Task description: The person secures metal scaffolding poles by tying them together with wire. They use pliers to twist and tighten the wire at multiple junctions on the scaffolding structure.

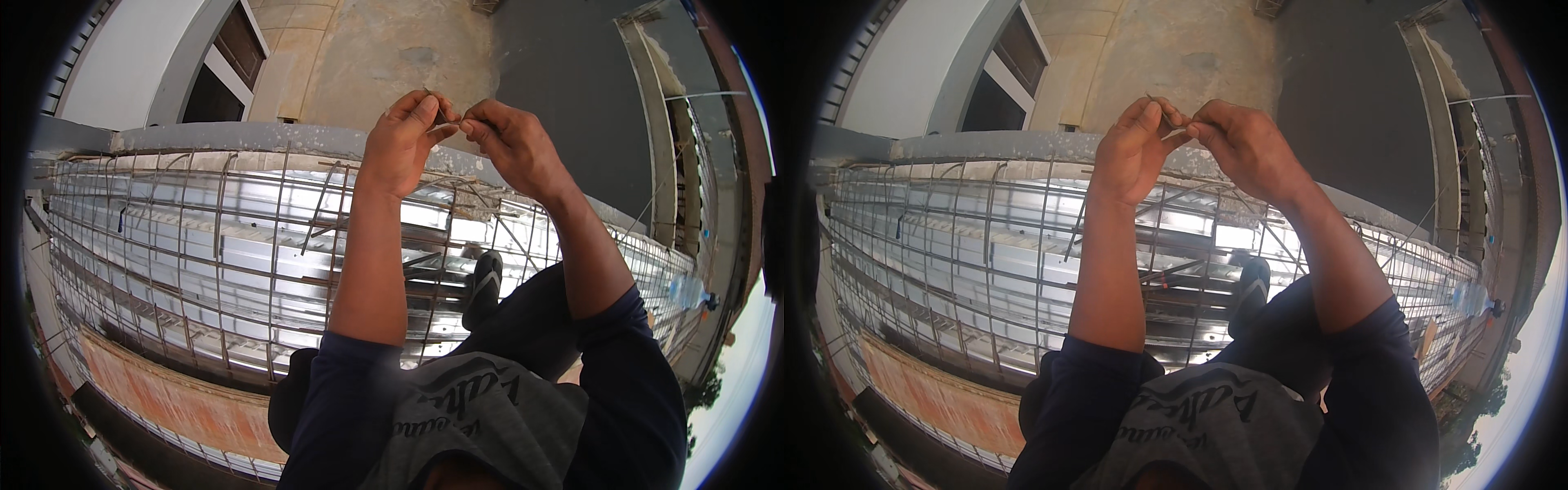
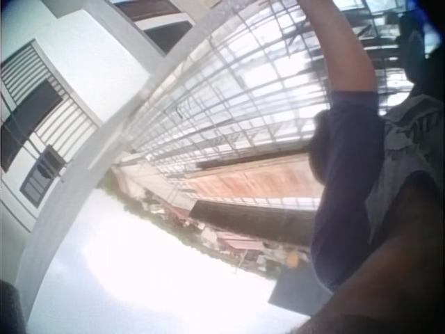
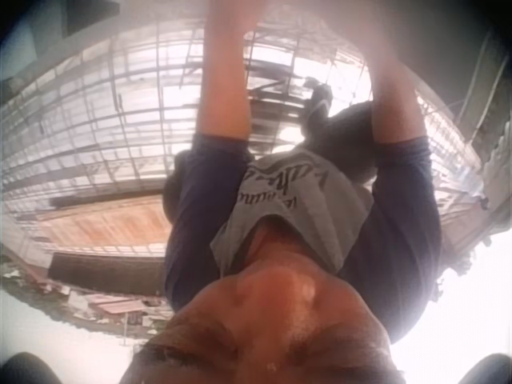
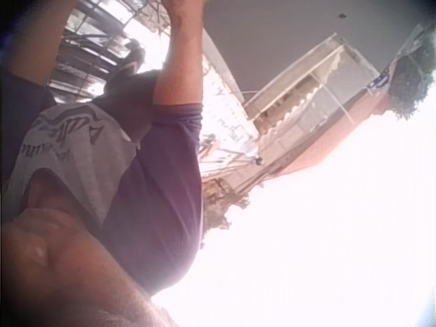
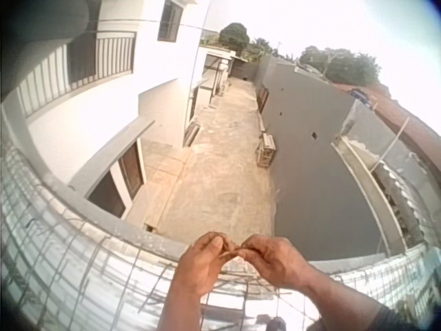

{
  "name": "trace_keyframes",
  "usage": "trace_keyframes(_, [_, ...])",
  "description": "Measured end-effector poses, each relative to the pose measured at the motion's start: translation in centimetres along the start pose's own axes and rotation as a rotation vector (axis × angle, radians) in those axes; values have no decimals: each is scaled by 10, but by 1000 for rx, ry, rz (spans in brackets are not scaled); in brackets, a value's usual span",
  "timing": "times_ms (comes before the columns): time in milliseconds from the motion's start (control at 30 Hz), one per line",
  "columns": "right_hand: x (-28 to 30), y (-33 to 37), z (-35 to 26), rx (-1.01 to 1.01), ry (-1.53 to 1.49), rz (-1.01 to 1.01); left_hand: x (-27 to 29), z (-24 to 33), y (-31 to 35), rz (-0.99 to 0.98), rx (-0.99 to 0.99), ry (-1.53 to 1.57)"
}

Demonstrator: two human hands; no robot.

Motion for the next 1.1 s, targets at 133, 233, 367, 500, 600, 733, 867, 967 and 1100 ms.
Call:
trace_keyframes(133, [1,-2,-2,-14,98,12,-1,8,4,245,-44,-330])
trace_keyframes(233, [-2,-2,-2,-37,105,5,-6,15,6,363,-38,-562])
trace_keyframes(367, [-9,1,5,-49,108,-15,-10,15,8,438,56,-758])
trace_keyframes(500, [-12,1,5,-10,145,-52,-11,16,9,414,63,-816])
trace_keyframes(600, [-12,1,4,-20,155,-100,-13,16,10,390,101,-812])
trace_keyframes(733, [-12,2,4,-3,163,-103,-14,15,10,402,112,-826])
trace_keyframes(867, [-14,2,2,37,190,-111,-10,9,8,429,131,-859])
trace_keyframes(967, [-16,4,2,52,207,-131,-9,6,8,431,166,-873])
trace_keyframes(1100, [-17,4,-3,71,184,-161,-9,6,9,397,184,-899])
Point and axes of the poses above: each hand's wrist, its own y-axis away from the middle knuckle, its own x-axis out of the back of the hand, z = x × y, the point moved 7 cm from there along -y, towards the middle knuckle, and after that the axes turned 14 degrees about x, right-handed, at the moved point
